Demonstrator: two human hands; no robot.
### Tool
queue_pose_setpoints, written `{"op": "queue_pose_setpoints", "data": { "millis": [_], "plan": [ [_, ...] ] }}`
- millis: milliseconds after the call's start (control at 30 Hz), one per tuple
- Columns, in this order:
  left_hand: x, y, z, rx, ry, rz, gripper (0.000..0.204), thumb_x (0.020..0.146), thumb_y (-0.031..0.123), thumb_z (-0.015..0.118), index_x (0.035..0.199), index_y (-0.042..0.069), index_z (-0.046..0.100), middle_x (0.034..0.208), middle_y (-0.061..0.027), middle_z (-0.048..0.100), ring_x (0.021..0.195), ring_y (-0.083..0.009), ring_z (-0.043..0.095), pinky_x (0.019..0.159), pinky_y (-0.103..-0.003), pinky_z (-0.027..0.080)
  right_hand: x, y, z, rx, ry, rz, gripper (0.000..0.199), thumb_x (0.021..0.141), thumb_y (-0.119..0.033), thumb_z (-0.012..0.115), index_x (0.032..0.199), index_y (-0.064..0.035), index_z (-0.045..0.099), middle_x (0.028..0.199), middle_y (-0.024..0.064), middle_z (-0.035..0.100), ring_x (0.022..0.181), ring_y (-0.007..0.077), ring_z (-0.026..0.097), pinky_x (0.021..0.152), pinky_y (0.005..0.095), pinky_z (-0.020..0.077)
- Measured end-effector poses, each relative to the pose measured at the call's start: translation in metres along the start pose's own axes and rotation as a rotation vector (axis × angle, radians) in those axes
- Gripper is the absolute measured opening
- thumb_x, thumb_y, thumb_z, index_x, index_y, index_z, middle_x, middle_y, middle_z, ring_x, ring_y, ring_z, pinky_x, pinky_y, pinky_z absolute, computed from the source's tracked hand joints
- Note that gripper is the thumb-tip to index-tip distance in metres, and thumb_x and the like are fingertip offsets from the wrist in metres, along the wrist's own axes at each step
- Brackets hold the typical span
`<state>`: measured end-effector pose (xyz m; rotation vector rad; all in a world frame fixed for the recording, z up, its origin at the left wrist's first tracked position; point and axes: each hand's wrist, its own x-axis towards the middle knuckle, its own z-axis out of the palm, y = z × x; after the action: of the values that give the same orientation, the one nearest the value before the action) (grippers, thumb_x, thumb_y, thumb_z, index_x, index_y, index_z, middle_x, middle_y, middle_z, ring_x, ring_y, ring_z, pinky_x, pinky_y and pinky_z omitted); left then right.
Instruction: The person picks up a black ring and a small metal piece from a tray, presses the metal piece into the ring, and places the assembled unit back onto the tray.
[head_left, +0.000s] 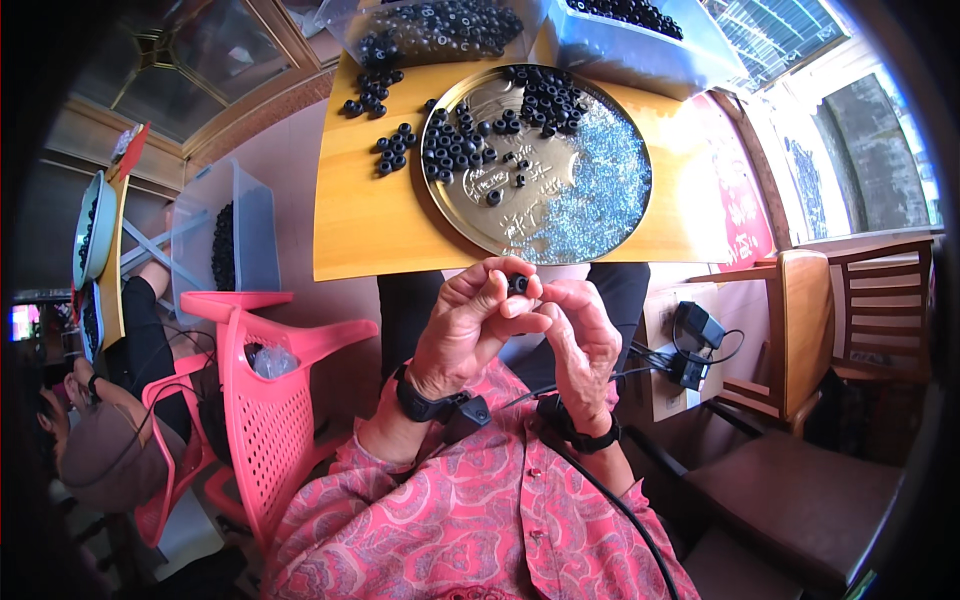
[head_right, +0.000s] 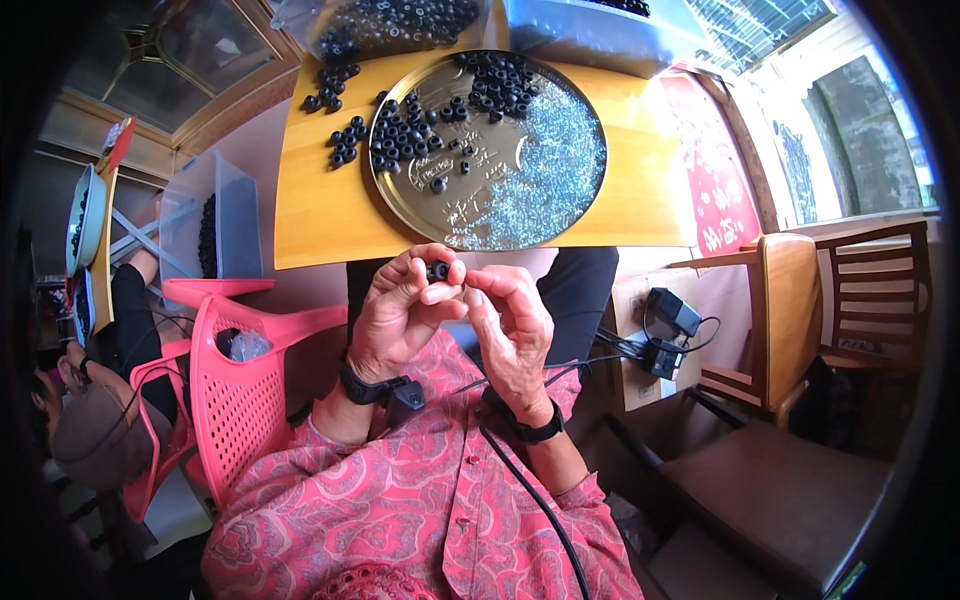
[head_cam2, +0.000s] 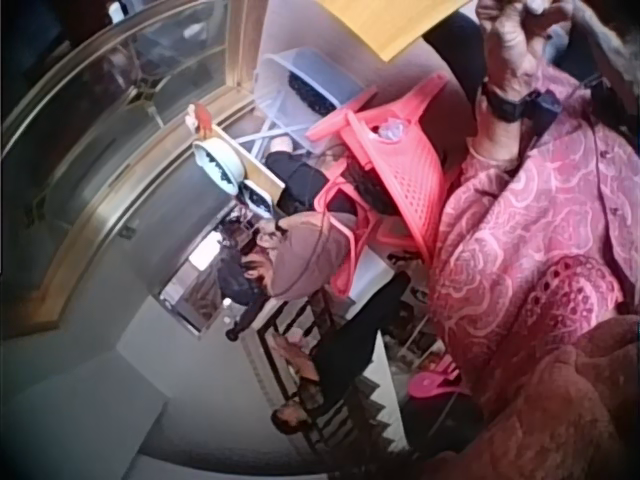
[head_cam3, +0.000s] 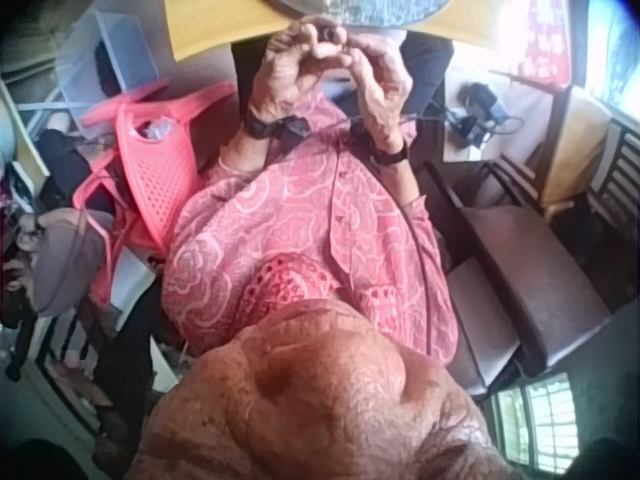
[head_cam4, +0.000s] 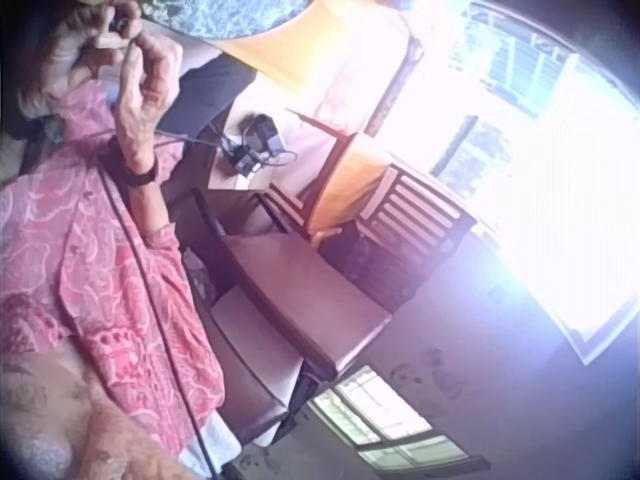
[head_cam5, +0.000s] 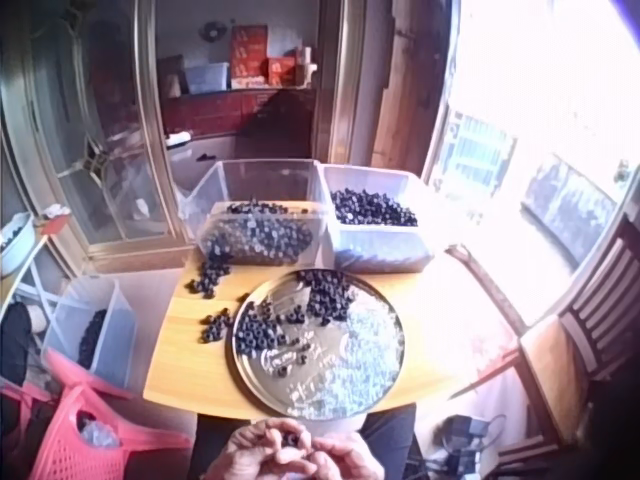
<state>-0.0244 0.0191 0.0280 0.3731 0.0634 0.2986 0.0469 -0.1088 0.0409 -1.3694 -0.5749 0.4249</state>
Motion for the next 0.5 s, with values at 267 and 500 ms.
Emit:
{"op": "queue_pose_setpoints", "data": {
  "millis": [267, 500],
  "plan": [
    [-0.0006, 0.0002, -0.0016, 0.001, 0.061, 0.020, 0.036, 0.095, 0.019, 0.056, 0.120, -0.006, 0.051, 0.110, -0.0190, 0.058, 0.082, -0.0088, 0.055, 0.083, -0.033, 0.058, -0.0016, 0.0040, 0.0018, 0.035, 0.015, 0.054, 0.015, 0.088, 0.003, 0.060, 0.103, 0.0026, 0.061, 0.103, 0.0076, 0.055, 0.096, 0.0127, 0.057, 0.083, 0.0236, 0.0472],
    [-0.0013, 0.0033, -0.0009, 0.036, 0.041, -0.008, 0.037, 0.096, 0.019, 0.056, 0.121, -0.008, 0.050, 0.105, -0.0177, 0.059, 0.079, -0.0094, 0.057, 0.082, -0.036, 0.059, -0.0013, 0.0081, 0.0029, 0.021, 0.017, 0.030, 0.014, 0.088, 0.004, 0.059, 0.101, 0.0026, 0.062, 0.102, 0.0072, 0.055, 0.091, 0.0113, 0.057, 0.079, 0.0223, 0.0465]
  ]
}}
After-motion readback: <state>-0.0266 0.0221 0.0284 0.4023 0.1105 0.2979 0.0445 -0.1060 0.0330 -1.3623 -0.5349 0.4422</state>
